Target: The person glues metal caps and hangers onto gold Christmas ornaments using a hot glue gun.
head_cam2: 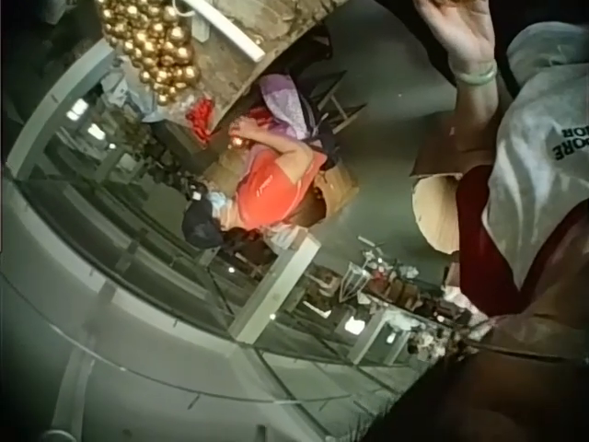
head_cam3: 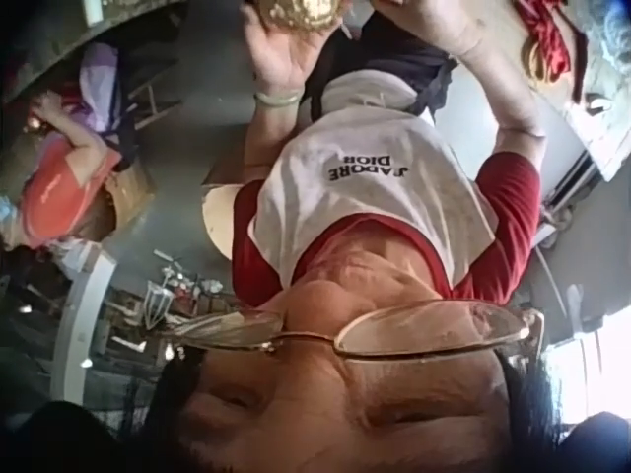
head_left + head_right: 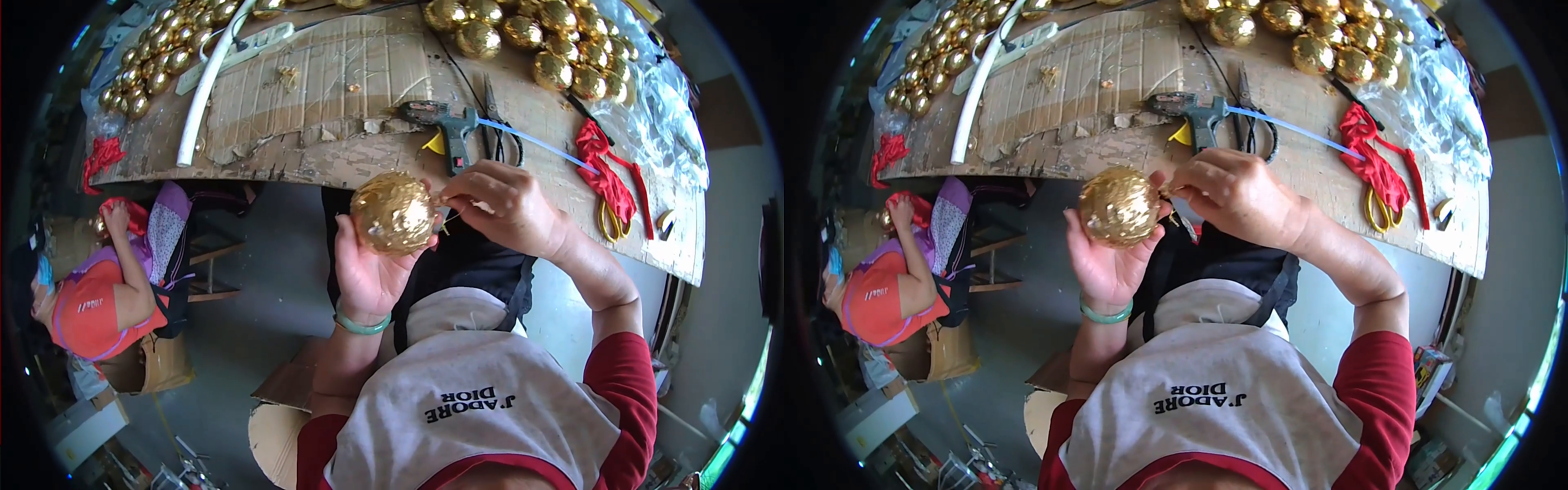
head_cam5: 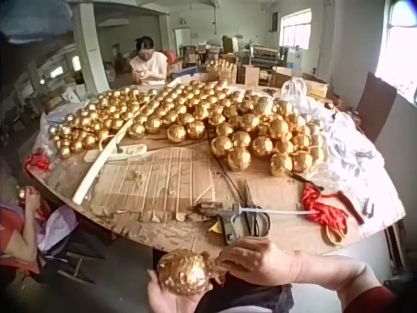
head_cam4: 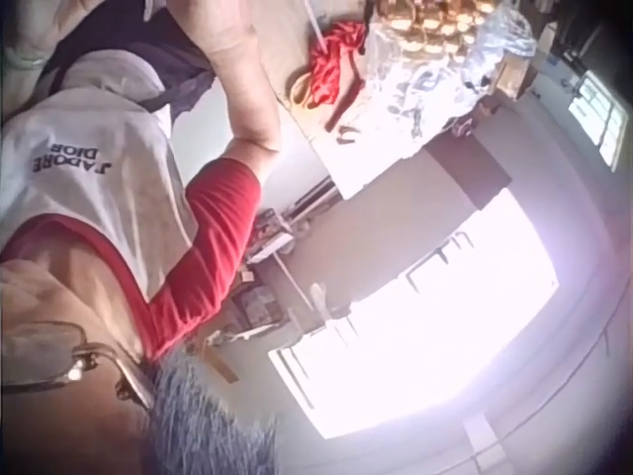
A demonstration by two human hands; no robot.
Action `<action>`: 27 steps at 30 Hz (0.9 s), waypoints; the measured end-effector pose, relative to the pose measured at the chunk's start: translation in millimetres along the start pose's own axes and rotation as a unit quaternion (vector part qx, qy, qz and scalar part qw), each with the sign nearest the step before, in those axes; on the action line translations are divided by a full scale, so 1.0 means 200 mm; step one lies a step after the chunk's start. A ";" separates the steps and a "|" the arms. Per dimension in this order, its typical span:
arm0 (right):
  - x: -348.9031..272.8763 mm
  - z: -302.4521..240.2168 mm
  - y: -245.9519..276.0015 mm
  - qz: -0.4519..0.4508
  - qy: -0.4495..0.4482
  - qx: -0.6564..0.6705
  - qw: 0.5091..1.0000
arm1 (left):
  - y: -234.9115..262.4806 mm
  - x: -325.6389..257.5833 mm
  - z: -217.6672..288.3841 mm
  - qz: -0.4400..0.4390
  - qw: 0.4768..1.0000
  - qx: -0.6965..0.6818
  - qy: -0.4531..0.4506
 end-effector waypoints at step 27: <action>0.12 -0.20 0.06 -0.067 0.068 -0.136 0.986 | 0.06 0.02 0.07 0.106 0.945 0.304 -0.063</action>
Point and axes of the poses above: each hand's wrist, its own x-axis towards the middle knuckle, its own y-axis out of the back of the hand, z = x × y, the point moved 5 cm from there along x, towards the middle knuckle, and after that the axes turned 7 degrees about -z, right-handed, at the moved point
